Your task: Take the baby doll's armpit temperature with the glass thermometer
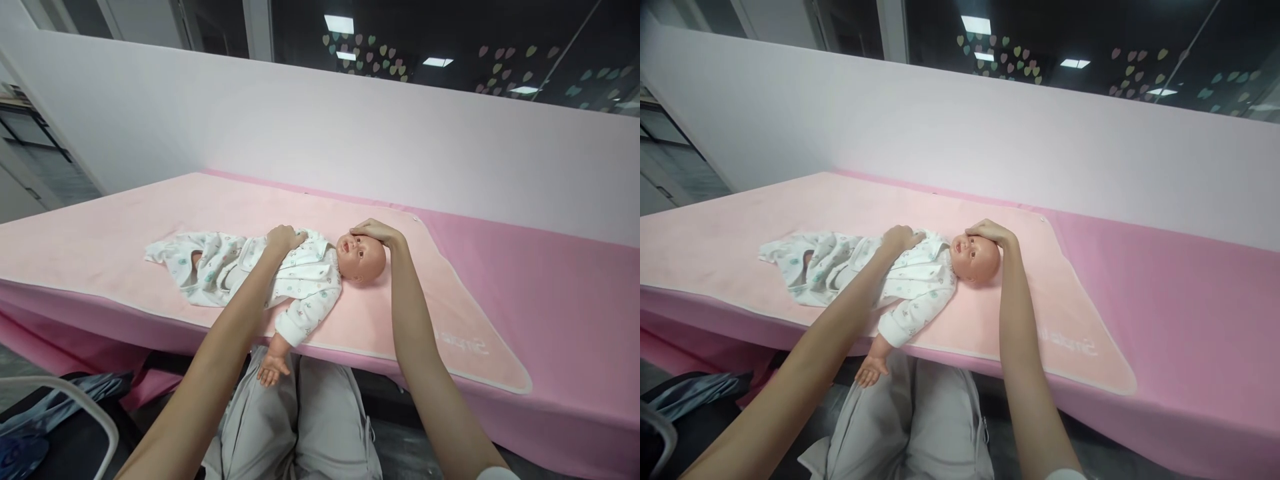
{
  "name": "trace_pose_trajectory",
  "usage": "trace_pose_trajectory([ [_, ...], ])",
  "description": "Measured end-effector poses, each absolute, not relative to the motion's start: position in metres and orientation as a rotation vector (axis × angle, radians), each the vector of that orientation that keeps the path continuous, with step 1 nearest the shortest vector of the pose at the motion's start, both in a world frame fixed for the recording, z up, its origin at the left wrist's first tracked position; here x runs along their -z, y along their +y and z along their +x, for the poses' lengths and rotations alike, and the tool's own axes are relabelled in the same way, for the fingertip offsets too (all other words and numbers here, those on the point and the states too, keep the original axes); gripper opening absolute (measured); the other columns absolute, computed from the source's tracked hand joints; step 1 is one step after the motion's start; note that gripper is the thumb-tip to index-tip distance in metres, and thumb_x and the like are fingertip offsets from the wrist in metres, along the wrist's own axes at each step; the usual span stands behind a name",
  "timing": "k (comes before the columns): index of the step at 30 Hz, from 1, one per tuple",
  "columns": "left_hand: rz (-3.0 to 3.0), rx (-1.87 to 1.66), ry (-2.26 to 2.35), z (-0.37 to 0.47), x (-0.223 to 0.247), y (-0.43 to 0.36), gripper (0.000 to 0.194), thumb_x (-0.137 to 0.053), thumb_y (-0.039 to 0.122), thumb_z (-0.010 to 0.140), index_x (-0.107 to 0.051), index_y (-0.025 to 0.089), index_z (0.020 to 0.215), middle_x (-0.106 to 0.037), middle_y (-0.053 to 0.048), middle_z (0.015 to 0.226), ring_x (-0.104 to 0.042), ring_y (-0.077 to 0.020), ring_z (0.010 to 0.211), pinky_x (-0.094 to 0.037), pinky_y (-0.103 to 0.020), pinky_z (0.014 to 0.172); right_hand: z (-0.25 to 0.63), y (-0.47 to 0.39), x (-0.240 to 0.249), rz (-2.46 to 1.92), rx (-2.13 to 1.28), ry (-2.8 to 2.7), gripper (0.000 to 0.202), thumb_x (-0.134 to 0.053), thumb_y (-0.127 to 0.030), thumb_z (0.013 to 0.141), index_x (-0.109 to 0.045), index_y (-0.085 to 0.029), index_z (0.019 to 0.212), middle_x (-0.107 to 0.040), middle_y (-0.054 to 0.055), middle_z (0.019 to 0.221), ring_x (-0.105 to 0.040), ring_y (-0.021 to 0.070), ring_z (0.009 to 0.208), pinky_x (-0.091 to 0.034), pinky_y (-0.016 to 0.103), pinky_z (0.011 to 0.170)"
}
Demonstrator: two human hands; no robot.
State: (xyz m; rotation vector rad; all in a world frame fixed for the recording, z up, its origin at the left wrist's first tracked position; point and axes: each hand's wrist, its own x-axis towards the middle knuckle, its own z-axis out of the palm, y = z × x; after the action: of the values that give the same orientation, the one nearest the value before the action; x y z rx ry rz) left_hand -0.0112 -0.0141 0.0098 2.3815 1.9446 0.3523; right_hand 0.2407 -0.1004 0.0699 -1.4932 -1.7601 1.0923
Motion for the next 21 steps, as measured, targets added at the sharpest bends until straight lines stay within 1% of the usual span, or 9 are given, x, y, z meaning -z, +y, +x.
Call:
trace_pose_trajectory([
  [3,2.411,-0.377,1.988,-0.012,-0.013,-0.02,0.064,-0.034,0.057,0.077,-0.068,0.007,0.098,-0.066,-0.024,0.095,-0.06,-0.0366,0.093,-0.041,-0.041,0.081,0.244,-0.096,-0.067,-1.427,-1.147,-1.715,0.031,-0.07,-0.043,0.063,-0.063,-0.013,0.062,-0.065,0.003,0.066,-0.057,0.012,0.063,-0.045,0.023,0.061],
  [7,2.314,-0.392,1.936,-0.015,-0.017,-0.028,0.067,-0.03,0.059,0.079,-0.066,0.009,0.106,-0.064,-0.024,0.104,-0.059,-0.0372,0.096,-0.043,-0.04,0.076,0.237,-0.092,-0.064,-1.297,-1.147,-1.668,0.029,-0.073,-0.039,0.061,-0.068,-0.011,0.067,-0.067,0.006,0.068,-0.061,0.0134,0.068,-0.048,0.025,0.071],
  [9,2.298,-0.391,1.92,-0.017,-0.017,-0.03,0.067,-0.029,0.058,0.08,-0.065,0.008,0.106,-0.063,-0.024,0.105,-0.058,-0.0374,0.097,-0.043,-0.04,0.077,0.232,-0.094,-0.065,-1.263,-1.171,-1.692,0.027,-0.074,-0.035,0.062,-0.07,-0.013,0.077,-0.07,0.007,0.08,-0.063,0.014,0.074,-0.049,0.025,0.073],
  [11,2.288,-0.391,1.916,-0.018,-0.017,-0.031,0.067,-0.028,0.057,0.081,-0.065,0.007,0.107,-0.063,-0.024,0.105,-0.058,-0.0377,0.097,-0.043,-0.041,0.077,0.227,-0.099,-0.068,-1.255,-1.212,-1.744,0.03,-0.074,-0.032,0.062,-0.07,-0.016,0.088,-0.07,0.007,0.098,-0.063,0.0151,0.084,-0.049,0.024,0.075],
  [12,2.287,-0.393,1.913,-0.018,-0.017,-0.031,0.067,-0.028,0.057,0.081,-0.064,0.007,0.107,-0.063,-0.024,0.105,-0.058,-0.038,0.097,-0.043,-0.041,0.077,0.226,-0.102,-0.07,-1.266,-1.23,-1.763,0.031,-0.073,-0.032,0.063,-0.07,-0.018,0.091,-0.069,0.006,0.104,-0.063,0.0155,0.088,-0.05,0.023,0.075],
  [13,2.29,-0.398,1.909,-0.018,-0.017,-0.031,0.067,-0.028,0.057,0.081,-0.064,0.006,0.107,-0.063,-0.024,0.104,-0.058,-0.0382,0.097,-0.043,-0.041,0.077,0.224,-0.105,-0.072,-1.291,-1.25,-1.779,0.03,-0.072,-0.034,0.064,-0.07,-0.019,0.091,-0.069,0.006,0.105,-0.063,0.0159,0.088,-0.05,0.023,0.074],
  [15,2.299,-0.409,1.902,-0.019,-0.017,-0.032,0.067,-0.029,0.056,0.081,-0.064,0.006,0.107,-0.063,-0.024,0.104,-0.058,-0.0381,0.097,-0.043,-0.041,0.076,0.222,-0.11,-0.075,-1.382,-1.272,-1.805,0.026,-0.07,-0.04,0.067,-0.071,-0.018,0.08,-0.072,0.005,0.092,-0.064,0.0166,0.079,-0.051,0.023,0.066],
  [18,2.308,-0.413,1.897,-0.019,-0.016,-0.032,0.066,-0.028,0.057,0.082,-0.063,0.006,0.107,-0.063,-0.024,0.105,-0.058,-0.0375,0.098,-0.043,-0.04,0.077,0.22,-0.113,-0.076,-1.501,-1.248,-1.839,0.032,-0.066,-0.048,0.068,-0.066,-0.017,0.061,-0.069,0.003,0.065,-0.062,0.0165,0.063,-0.048,0.024,0.055],
  [21,2.306,-0.435,1.9,-0.02,-0.014,-0.032,0.066,-0.028,0.057,0.082,-0.063,0.007,0.106,-0.063,-0.024,0.105,-0.058,-0.0369,0.098,-0.043,-0.041,0.078,0.217,-0.112,-0.078,-1.525,-1.18,-1.879,0.033,-0.066,-0.048,0.067,-0.064,-0.017,0.057,-0.067,0.002,0.06,-0.06,0.0158,0.059,-0.046,0.023,0.051],
])
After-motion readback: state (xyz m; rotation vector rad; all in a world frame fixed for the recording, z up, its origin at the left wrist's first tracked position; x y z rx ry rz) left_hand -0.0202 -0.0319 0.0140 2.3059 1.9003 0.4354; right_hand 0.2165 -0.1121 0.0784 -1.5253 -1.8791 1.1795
